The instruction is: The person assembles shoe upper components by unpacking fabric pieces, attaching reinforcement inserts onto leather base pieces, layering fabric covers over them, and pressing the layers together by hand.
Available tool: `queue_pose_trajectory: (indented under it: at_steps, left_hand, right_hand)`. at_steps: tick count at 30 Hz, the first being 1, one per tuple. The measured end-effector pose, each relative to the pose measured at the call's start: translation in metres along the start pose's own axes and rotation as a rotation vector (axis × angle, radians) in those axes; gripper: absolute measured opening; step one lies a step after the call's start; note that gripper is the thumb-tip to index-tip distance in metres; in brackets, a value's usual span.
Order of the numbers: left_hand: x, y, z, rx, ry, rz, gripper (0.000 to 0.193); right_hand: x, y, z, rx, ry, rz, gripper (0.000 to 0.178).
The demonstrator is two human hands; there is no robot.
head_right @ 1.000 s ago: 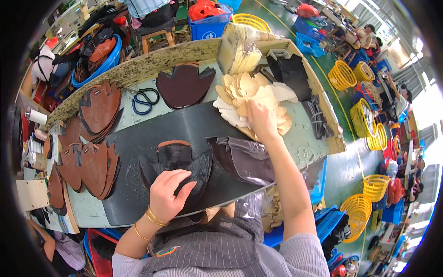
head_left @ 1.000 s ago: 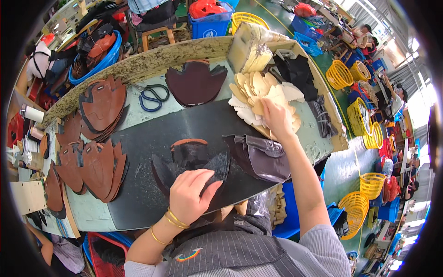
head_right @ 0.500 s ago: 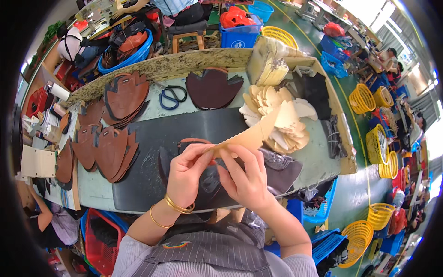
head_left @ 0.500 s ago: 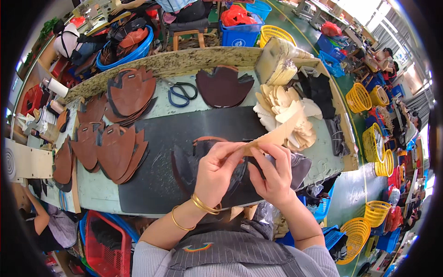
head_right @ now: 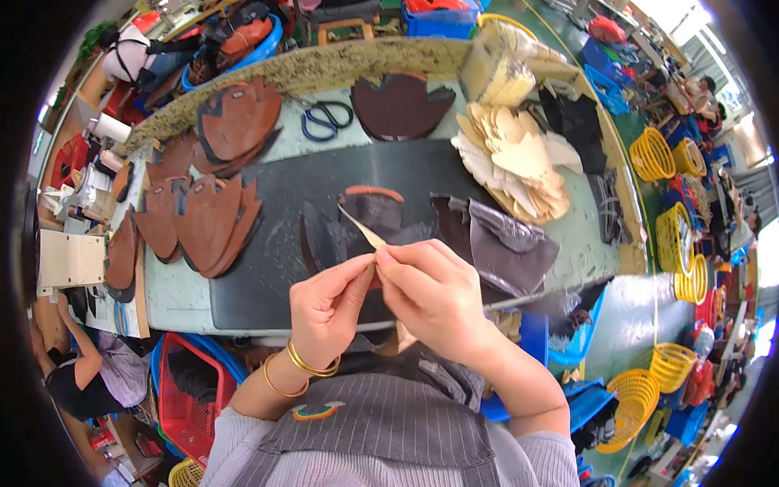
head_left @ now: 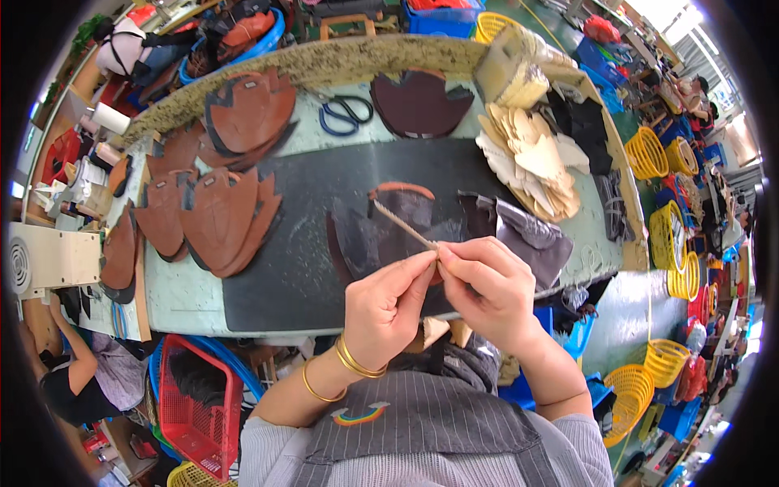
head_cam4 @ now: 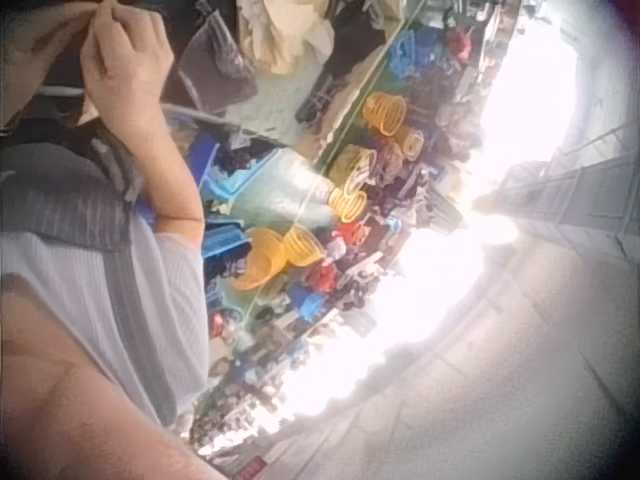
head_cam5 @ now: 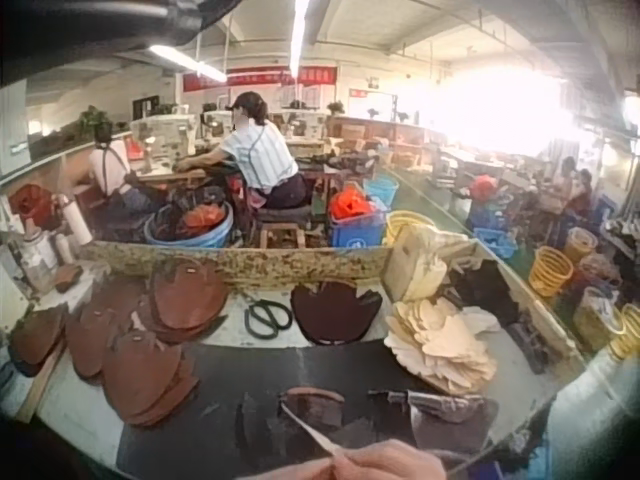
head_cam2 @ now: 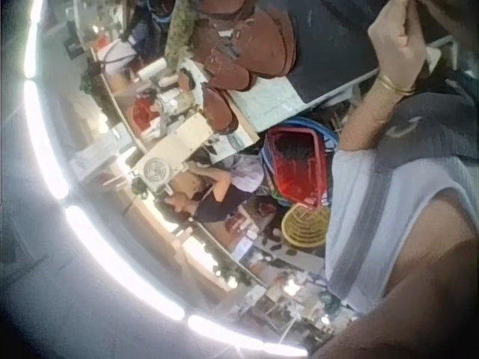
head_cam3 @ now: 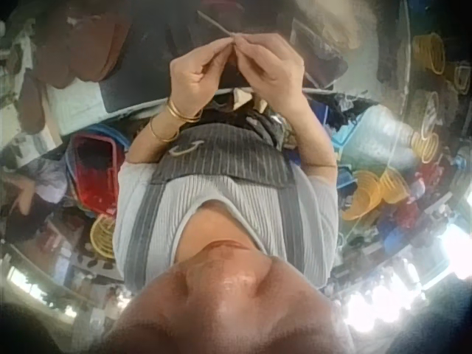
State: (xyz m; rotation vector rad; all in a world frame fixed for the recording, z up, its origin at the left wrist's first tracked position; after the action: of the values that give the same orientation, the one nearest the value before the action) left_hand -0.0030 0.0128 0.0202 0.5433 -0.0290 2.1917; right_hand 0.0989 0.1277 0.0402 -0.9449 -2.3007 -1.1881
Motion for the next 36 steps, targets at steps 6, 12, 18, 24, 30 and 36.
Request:
queue_pose_trajectory:
  at_steps: [6,12,18,24,30,36]
  left_hand:
    - [-0.014,-0.015,0.003,0.047,0.043,0.003,0.018]
    - [-0.027,-0.037,-0.006,-0.738,0.482,-0.064,0.005]
    - [-0.003,0.022,-0.020,-1.235,0.687,0.261,0.016]
    - [-0.014,0.002,0.002,-0.144,0.291,-0.361,0.010]
    - [0.014,0.034,-0.043,0.203,-0.011,-0.111,0.036]
    - [-0.025,0.051,-0.096,-0.292,0.592,-0.013,0.035]
  right_hand:
    - [-0.025,-0.009,-0.010,-0.232,0.049,0.175,0.017]
    - [-0.046,-0.014,0.044,1.654,-1.278,0.341,0.024]
    - [-0.133,0.043,0.055,1.326,-1.305,-0.252,0.013]
    - [-0.083,0.051,-0.007,0.440,-0.622,-0.434,0.030]
    - [-0.048,0.003,0.022,0.930,-0.989,-0.031,0.031]
    - [-0.068,-0.063,0.051,0.631,-0.848,-0.126,0.029]
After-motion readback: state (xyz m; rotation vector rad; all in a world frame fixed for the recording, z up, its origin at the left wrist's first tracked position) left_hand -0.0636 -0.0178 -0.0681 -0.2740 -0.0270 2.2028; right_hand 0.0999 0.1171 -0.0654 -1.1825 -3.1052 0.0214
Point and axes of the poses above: each hand's wrist, its own x-axis towards the middle knuckle, its own y-axis out of the back of the hand, z = x × y, the point moved 1 cm from there along x, towards the middle knuckle, and after that the axes turned 4 degrees about -y, right-handed, at the moved point
